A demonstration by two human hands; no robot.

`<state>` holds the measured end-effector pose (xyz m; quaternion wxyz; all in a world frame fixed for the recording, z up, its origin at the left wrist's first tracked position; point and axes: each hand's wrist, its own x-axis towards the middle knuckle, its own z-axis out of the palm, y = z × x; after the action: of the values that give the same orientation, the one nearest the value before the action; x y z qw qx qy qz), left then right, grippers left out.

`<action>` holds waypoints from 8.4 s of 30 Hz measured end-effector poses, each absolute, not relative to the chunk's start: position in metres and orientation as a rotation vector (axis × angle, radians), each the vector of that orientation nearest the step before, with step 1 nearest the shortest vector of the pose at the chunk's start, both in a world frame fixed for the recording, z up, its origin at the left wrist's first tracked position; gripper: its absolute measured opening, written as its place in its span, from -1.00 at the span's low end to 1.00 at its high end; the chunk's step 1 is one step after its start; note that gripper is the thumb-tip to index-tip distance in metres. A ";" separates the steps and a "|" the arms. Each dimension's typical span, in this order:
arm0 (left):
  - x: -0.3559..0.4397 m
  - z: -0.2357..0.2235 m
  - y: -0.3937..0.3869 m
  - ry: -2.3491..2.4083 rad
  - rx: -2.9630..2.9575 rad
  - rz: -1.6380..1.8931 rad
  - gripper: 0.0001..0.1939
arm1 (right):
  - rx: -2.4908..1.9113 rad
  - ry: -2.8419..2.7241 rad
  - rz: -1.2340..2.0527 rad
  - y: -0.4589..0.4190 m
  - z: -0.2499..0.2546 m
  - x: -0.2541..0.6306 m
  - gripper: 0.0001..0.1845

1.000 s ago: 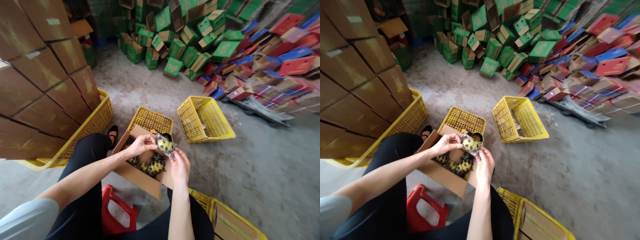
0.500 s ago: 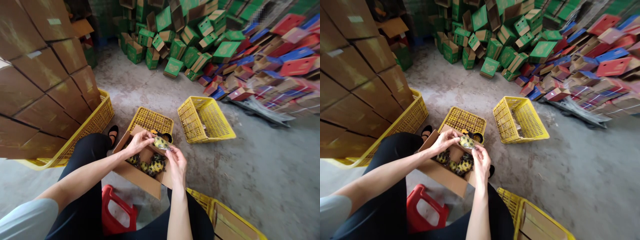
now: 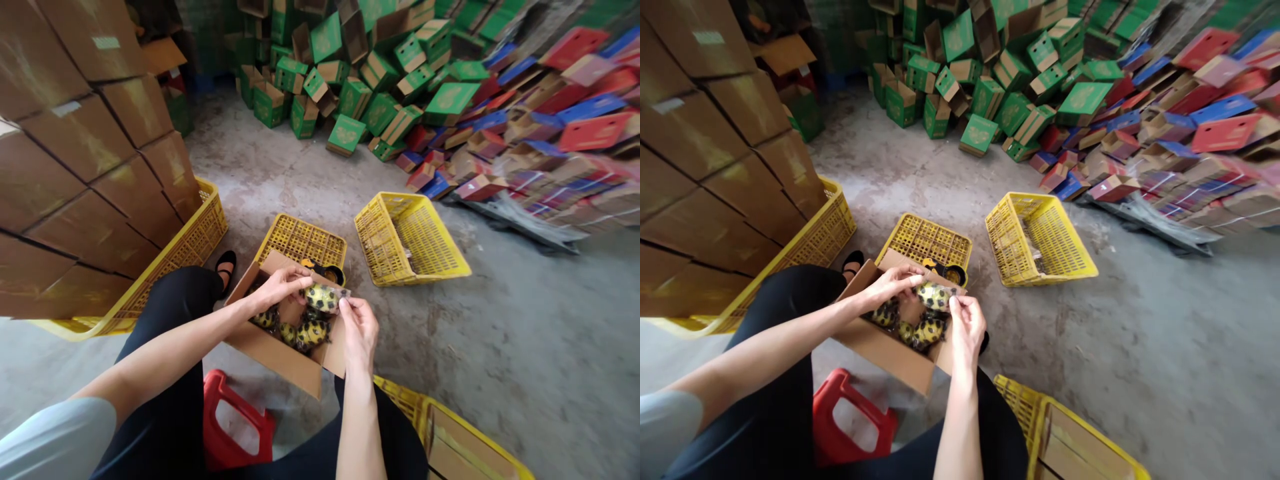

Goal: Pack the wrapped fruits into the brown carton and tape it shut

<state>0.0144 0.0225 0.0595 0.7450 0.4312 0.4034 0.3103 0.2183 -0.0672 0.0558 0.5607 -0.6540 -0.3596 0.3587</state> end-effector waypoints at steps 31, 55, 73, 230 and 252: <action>0.017 0.058 0.019 0.763 0.711 0.704 -0.41 | -1.412 -0.877 1.122 -0.065 0.080 0.200 -0.39; 0.014 0.062 0.019 0.620 1.056 0.643 -0.20 | -1.780 -0.940 0.938 -0.064 0.056 0.214 -0.37; 0.011 0.059 0.021 0.914 1.212 0.554 -0.31 | -1.787 -1.161 1.012 -0.068 0.075 0.205 -0.38; 0.016 0.041 0.020 0.862 0.515 0.548 -0.37 | -1.511 -0.774 0.837 -0.063 0.058 0.194 -0.66; 0.016 0.049 0.018 0.758 0.601 0.665 -0.45 | -1.651 -0.952 0.728 -0.065 0.063 0.198 -0.51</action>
<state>0.0164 0.0183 0.0495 0.8327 0.2835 0.3576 0.3137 0.1977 -0.0649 0.0628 0.5233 -0.6898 -0.3975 0.3039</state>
